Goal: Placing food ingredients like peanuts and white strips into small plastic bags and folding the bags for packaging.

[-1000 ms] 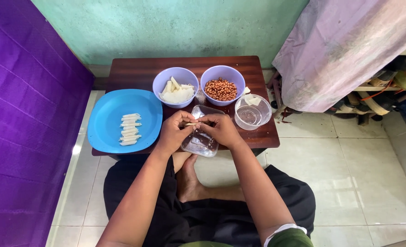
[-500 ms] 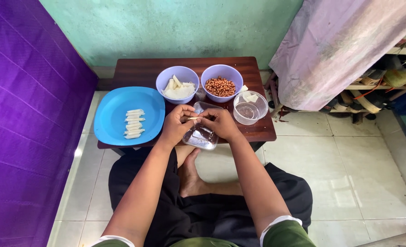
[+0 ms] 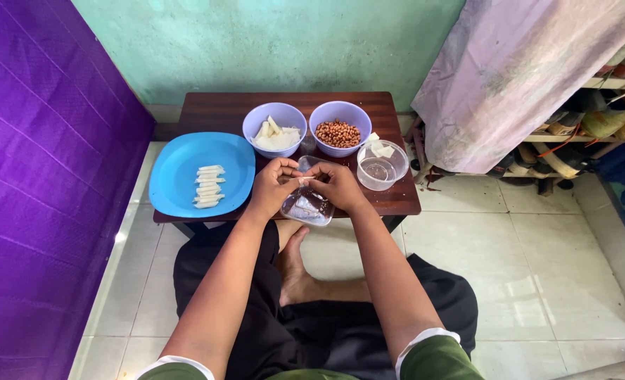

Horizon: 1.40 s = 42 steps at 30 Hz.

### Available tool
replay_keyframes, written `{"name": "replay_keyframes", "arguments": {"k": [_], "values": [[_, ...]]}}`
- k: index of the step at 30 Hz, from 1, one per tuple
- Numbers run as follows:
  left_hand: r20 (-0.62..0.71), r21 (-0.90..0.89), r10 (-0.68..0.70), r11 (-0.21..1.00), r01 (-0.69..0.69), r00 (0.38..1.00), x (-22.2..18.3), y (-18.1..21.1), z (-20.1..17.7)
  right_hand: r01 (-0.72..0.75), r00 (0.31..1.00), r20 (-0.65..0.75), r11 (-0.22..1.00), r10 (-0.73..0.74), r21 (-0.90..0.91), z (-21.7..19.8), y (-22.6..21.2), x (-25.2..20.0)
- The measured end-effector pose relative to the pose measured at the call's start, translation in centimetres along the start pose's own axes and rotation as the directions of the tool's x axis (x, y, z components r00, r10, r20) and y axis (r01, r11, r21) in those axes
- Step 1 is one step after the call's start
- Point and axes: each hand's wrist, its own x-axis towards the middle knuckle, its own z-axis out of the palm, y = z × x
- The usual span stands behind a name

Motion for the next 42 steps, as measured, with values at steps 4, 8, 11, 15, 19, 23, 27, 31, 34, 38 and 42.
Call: {"name": "replay_keyframes", "arguments": {"k": [4, 8, 11, 15, 19, 23, 27, 31, 34, 38, 42], "values": [[-0.015, 0.039, -0.003, 0.999, 0.004, 1.0, 0.2, -0.1, 0.0, 0.006, 1.0, 0.006, 1.0, -0.006, 0.011, 0.1, 0.3, 0.2], [-0.015, 0.044, -0.007, 0.999, 0.008, 1.0, 0.3, -0.3, 0.0, 0.006, 1.0, 0.01, 1.0, -0.007, 0.023, 0.3, 0.8, 0.3], [-0.009, 0.054, -0.005, 0.999, 0.005, 1.0, 0.2, -0.4, 0.2, 0.016, 1.0, 0.013, 0.999, -0.017, 0.033, 0.1, 0.9, 0.2], [-0.008, 0.065, 0.005, 0.998, -0.005, 1.0, 0.2, 0.0, 0.2, 0.03, 0.999, 0.012, 0.999, -0.03, 0.036, 0.0, 0.8, 0.6], [-0.011, 0.063, -0.001, 0.998, 0.002, 1.0, 0.3, 0.0, 0.2, 0.022, 1.0, 0.018, 0.999, -0.023, 0.039, 0.0, 0.8, 0.7], [-0.009, 0.064, 0.002, 0.998, -0.002, 1.0, 0.2, 1.0, 0.1, -0.011, 0.999, 0.041, 0.999, 0.009, 0.045, -0.5, 0.1, 0.8], [-0.013, 0.065, 0.003, 0.998, -0.003, 1.0, 0.3, 0.7, 0.1, -0.012, 0.999, 0.047, 1.0, 0.011, 0.02, -0.3, 0.3, 0.9], [-0.017, 0.062, 0.034, 0.998, -0.033, 0.999, 0.4, 0.7, 0.0, -0.011, 0.999, 0.053, 1.0, 0.011, -0.002, -0.4, 0.4, 0.8], [-0.019, 0.056, 0.041, 0.998, -0.039, 0.999, 0.1, 1.2, 0.0, -0.004, 0.999, 0.054, 1.0, 0.005, -0.003, -0.3, -0.3, 0.9], [-0.019, 0.046, 0.048, 0.998, -0.047, 0.999, 0.3, 1.2, 0.0, 0.007, 0.999, 0.051, 1.0, -0.007, -0.001, -0.4, 0.1, 1.0], [-0.022, 0.05, 0.052, 0.997, -0.051, 0.998, 0.3, 1.3, -0.1, 0.011, 0.999, 0.051, 1.0, -0.011, -0.01, -0.3, 0.1, 0.9]]}}
